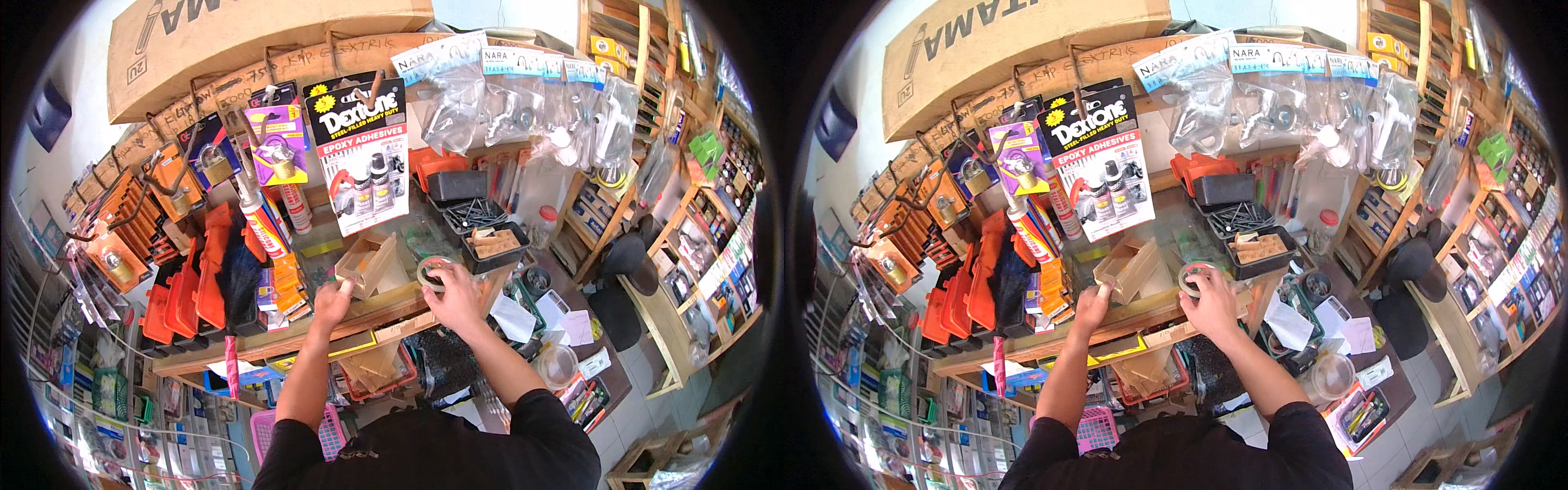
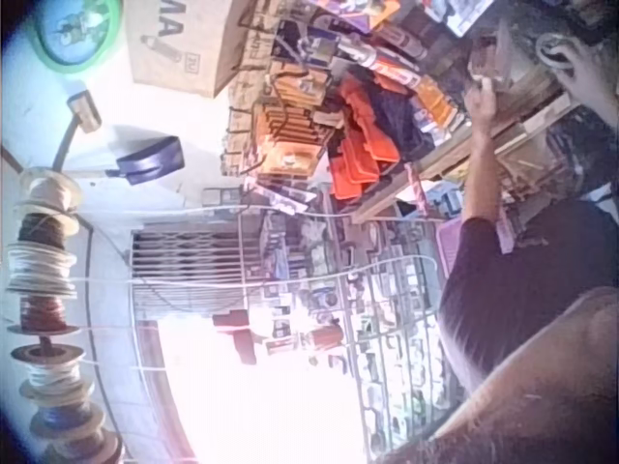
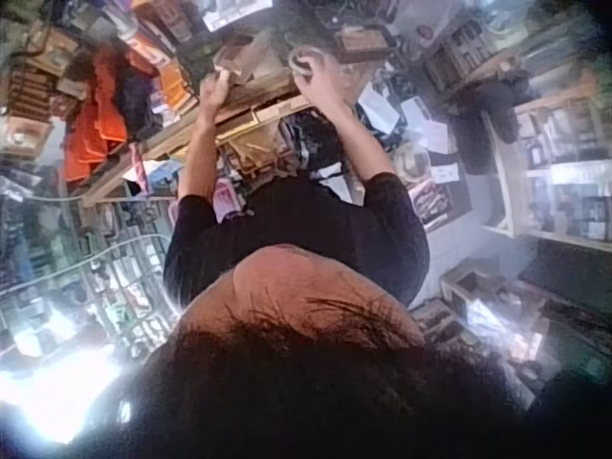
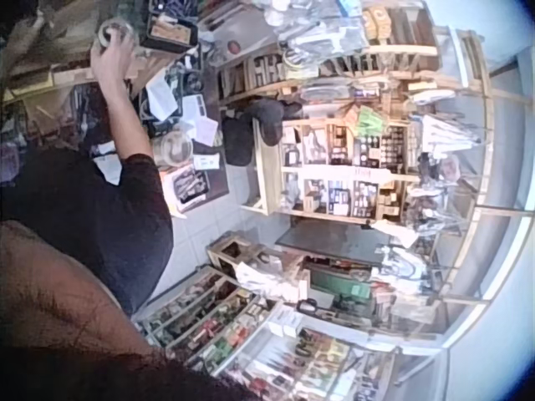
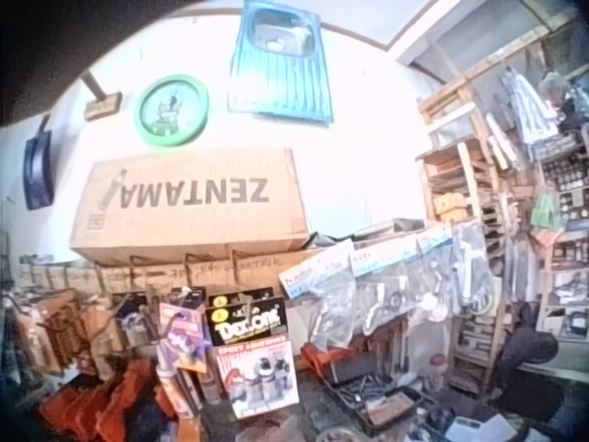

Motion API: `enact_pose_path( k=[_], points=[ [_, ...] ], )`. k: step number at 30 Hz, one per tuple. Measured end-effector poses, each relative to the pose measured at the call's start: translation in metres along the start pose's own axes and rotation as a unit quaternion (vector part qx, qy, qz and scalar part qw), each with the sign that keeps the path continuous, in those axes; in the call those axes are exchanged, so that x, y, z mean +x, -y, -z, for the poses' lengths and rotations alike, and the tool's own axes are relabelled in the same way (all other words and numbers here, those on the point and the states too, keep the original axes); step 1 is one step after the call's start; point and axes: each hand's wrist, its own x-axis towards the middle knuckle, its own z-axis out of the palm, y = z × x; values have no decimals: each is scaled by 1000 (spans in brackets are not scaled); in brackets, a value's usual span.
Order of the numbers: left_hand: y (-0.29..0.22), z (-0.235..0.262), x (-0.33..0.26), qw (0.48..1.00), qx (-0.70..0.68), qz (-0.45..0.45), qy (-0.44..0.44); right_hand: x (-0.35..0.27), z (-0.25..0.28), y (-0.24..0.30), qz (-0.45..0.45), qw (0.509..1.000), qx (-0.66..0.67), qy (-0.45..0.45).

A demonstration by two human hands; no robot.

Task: The person folds a flat cardboard sheet into a box shape by hand and secures the bottom and side flaps with pieces of tape cut using scissors.

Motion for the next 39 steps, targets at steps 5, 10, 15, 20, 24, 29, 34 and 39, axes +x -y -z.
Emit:
enact_pose_path(
  k=[5,10,15,20,24,29,34,39],
  points=[
    [18,-10,3,997,10,-13,-75,5,-14,3,6,999,16,28],
    [14,-6,2,984,98,-88,-117,4,-17,5,2,998,-63,18],
    [-4,-21,-7,962,9,-169,-212,-3,-20,-12,11,988,-150,31],
    [9,-23,3,955,5,-189,-227,0,-20,-13,37,990,-136,30],
    [4,-21,0,964,-7,-178,-199,2,-12,-13,25,991,-129,16],
    [0,-20,-2,972,-14,-146,-183,2,2,-13,3,1000,6,-6],
    [0,-13,1,969,-34,-164,-181,-8,18,-6,-72,974,216,-5],
    [-5,-8,-2,973,-50,-145,-174,-15,32,6,-113,938,328,9]
  ],
)
